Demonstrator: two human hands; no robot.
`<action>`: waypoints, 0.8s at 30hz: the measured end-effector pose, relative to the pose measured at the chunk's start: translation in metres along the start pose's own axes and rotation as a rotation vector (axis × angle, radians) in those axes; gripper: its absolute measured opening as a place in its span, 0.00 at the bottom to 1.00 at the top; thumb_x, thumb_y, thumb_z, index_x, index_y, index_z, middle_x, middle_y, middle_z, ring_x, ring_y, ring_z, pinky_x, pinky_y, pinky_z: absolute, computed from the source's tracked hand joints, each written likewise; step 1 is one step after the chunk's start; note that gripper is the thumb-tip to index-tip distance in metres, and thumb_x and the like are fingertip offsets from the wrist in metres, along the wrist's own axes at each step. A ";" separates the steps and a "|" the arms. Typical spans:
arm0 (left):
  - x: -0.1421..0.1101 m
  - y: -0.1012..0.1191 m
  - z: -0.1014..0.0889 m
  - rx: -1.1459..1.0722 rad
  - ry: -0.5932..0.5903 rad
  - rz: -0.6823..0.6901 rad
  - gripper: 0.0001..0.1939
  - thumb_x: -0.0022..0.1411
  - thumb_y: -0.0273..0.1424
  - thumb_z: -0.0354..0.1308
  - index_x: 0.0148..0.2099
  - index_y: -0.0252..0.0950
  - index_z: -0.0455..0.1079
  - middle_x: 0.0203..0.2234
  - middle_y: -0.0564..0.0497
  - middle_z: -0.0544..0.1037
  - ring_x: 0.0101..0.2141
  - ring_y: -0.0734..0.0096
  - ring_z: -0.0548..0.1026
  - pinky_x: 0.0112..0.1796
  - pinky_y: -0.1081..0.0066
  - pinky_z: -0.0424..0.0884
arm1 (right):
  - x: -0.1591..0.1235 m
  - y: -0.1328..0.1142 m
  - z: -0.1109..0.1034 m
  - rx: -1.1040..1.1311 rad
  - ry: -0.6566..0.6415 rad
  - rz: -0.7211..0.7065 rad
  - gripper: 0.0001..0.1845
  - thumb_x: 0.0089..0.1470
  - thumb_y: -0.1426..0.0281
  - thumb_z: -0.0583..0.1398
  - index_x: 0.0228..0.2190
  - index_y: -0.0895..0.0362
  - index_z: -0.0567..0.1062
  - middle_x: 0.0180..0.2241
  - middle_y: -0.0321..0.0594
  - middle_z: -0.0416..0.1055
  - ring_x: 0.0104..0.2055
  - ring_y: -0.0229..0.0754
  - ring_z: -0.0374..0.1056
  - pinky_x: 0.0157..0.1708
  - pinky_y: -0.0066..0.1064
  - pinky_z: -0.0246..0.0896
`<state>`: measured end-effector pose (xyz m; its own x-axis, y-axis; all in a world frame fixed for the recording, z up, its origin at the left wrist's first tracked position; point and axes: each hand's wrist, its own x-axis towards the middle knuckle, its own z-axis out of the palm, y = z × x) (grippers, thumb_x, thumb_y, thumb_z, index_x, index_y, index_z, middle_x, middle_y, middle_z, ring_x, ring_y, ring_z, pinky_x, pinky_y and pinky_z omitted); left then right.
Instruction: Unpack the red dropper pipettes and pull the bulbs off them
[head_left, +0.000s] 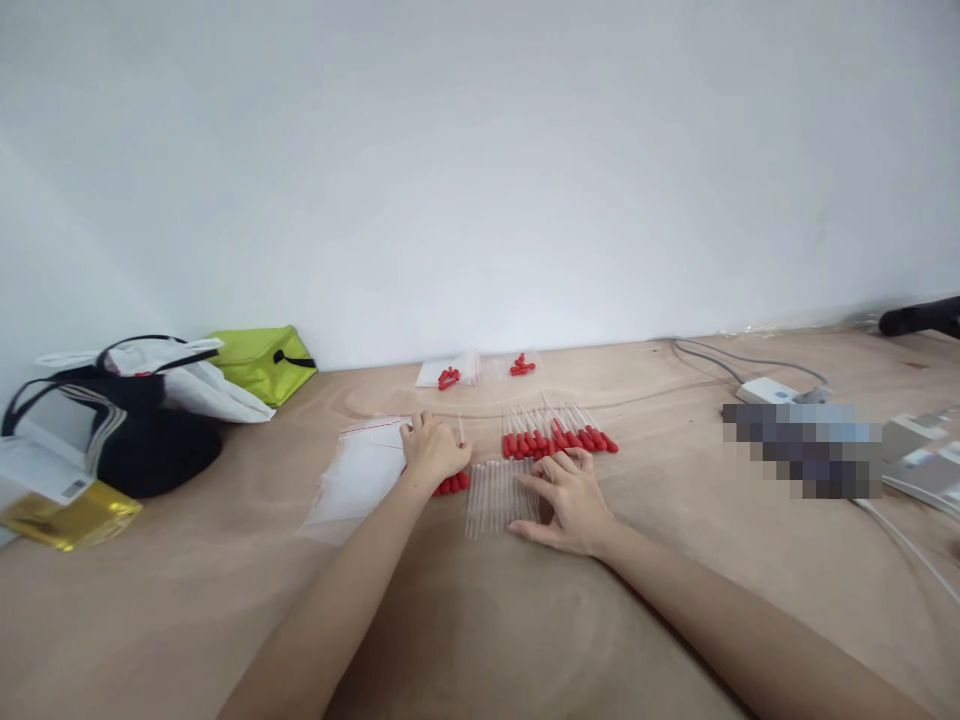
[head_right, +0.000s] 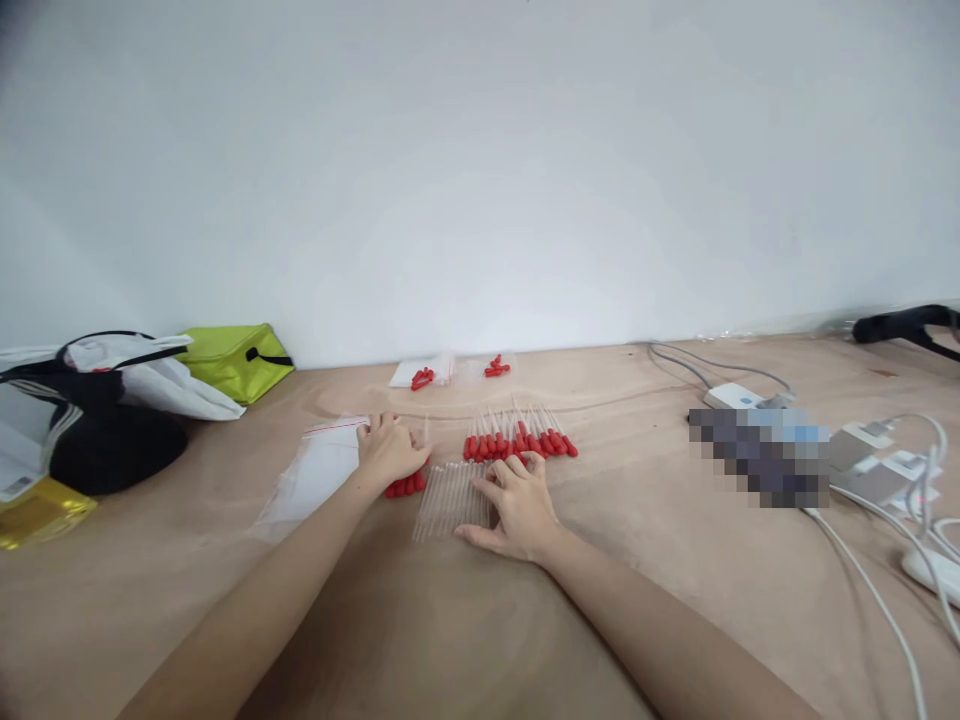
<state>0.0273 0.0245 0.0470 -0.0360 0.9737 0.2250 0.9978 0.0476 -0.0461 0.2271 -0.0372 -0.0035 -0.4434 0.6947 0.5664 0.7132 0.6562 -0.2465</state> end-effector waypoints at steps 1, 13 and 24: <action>0.005 0.003 0.001 0.022 -0.039 -0.009 0.19 0.47 0.44 0.53 0.31 0.33 0.73 0.42 0.37 0.69 0.46 0.48 0.60 0.43 0.55 0.55 | 0.000 0.000 0.000 0.002 0.003 0.005 0.27 0.41 0.47 0.56 0.37 0.52 0.73 0.31 0.38 0.67 0.36 0.41 0.60 0.45 0.43 0.39; -0.021 0.006 -0.018 -0.091 0.046 0.179 0.11 0.61 0.31 0.43 0.39 0.34 0.65 0.34 0.47 0.74 0.38 0.63 0.69 0.40 0.64 0.60 | -0.002 0.004 0.001 -0.026 0.269 0.082 0.25 0.49 0.59 0.55 0.47 0.57 0.65 0.41 0.46 0.64 0.43 0.44 0.60 0.43 0.39 0.47; -0.086 -0.023 0.015 -0.576 0.512 0.618 0.06 0.58 0.32 0.53 0.30 0.37 0.66 0.23 0.54 0.74 0.30 0.71 0.69 0.36 0.68 0.61 | -0.004 -0.008 -0.004 -0.031 0.207 -0.125 0.17 0.50 0.59 0.56 0.41 0.53 0.70 0.35 0.38 0.71 0.39 0.41 0.62 0.49 0.44 0.39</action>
<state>0.0062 -0.0573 0.0141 0.3938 0.5703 0.7208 0.7126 -0.6848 0.1526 0.2258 -0.0464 -0.0008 -0.4109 0.5315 0.7408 0.6777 0.7215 -0.1418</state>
